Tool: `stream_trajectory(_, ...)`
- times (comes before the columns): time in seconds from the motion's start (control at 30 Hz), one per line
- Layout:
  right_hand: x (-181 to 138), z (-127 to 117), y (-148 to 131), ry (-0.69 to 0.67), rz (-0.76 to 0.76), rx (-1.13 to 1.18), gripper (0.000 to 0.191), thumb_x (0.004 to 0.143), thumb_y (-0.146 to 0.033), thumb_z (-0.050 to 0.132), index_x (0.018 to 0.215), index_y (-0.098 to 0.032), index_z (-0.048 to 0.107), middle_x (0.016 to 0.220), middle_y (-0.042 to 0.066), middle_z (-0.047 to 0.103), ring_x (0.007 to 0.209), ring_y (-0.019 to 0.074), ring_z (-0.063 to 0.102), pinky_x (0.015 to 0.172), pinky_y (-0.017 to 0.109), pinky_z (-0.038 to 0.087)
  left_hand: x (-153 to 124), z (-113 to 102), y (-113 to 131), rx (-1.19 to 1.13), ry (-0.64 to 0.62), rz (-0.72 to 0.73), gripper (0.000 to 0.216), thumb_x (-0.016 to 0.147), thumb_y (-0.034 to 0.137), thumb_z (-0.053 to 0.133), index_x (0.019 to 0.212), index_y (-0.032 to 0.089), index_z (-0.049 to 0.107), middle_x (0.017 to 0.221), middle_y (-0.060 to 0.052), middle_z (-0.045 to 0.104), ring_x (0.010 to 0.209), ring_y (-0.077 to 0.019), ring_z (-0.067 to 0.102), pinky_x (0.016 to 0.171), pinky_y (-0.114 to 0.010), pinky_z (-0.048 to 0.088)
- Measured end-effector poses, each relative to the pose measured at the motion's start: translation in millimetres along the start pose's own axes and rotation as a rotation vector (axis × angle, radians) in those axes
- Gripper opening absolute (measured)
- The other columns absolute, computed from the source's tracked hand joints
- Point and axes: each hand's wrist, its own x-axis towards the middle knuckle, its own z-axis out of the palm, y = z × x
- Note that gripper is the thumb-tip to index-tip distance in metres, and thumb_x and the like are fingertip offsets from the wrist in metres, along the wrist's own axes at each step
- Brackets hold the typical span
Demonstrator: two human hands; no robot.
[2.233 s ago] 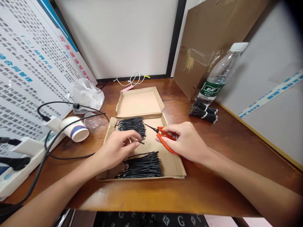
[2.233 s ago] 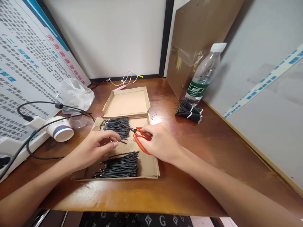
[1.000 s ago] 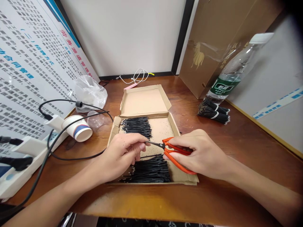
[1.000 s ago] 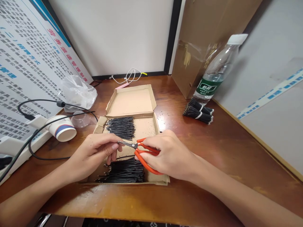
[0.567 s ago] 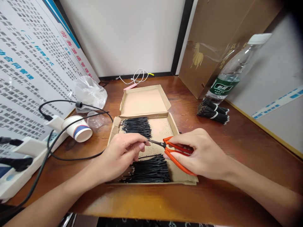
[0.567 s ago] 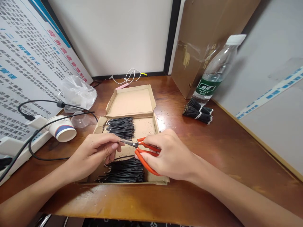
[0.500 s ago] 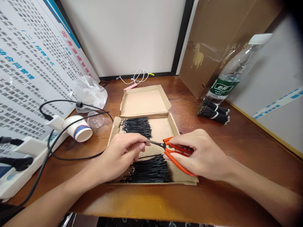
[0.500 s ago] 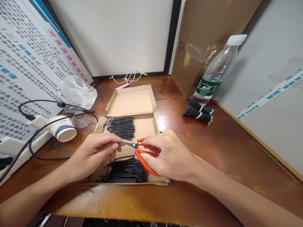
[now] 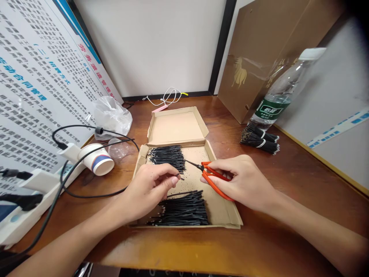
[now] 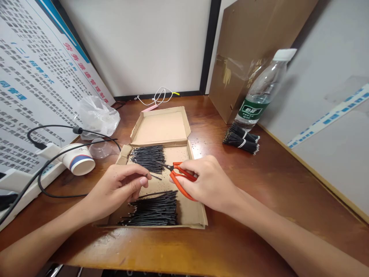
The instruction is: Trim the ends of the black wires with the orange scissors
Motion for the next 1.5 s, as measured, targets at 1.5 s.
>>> stream_trajectory(1.5,23,-37,84,-0.299,0.094,-0.323,0.018,0.083,-0.023,0.059,0.088,-0.018,0.076,0.079,0.005,0.073,0.067,0.0170,0.062,0.062,0.028,0.045,18,4,-32,0.542,0.013,0.420,0.019,0.087,0.002,0.060,0.084,0.015,0.074,0.075,-0.005,0.074,0.070,-0.0178,0.068,0.067,-0.027,0.056)
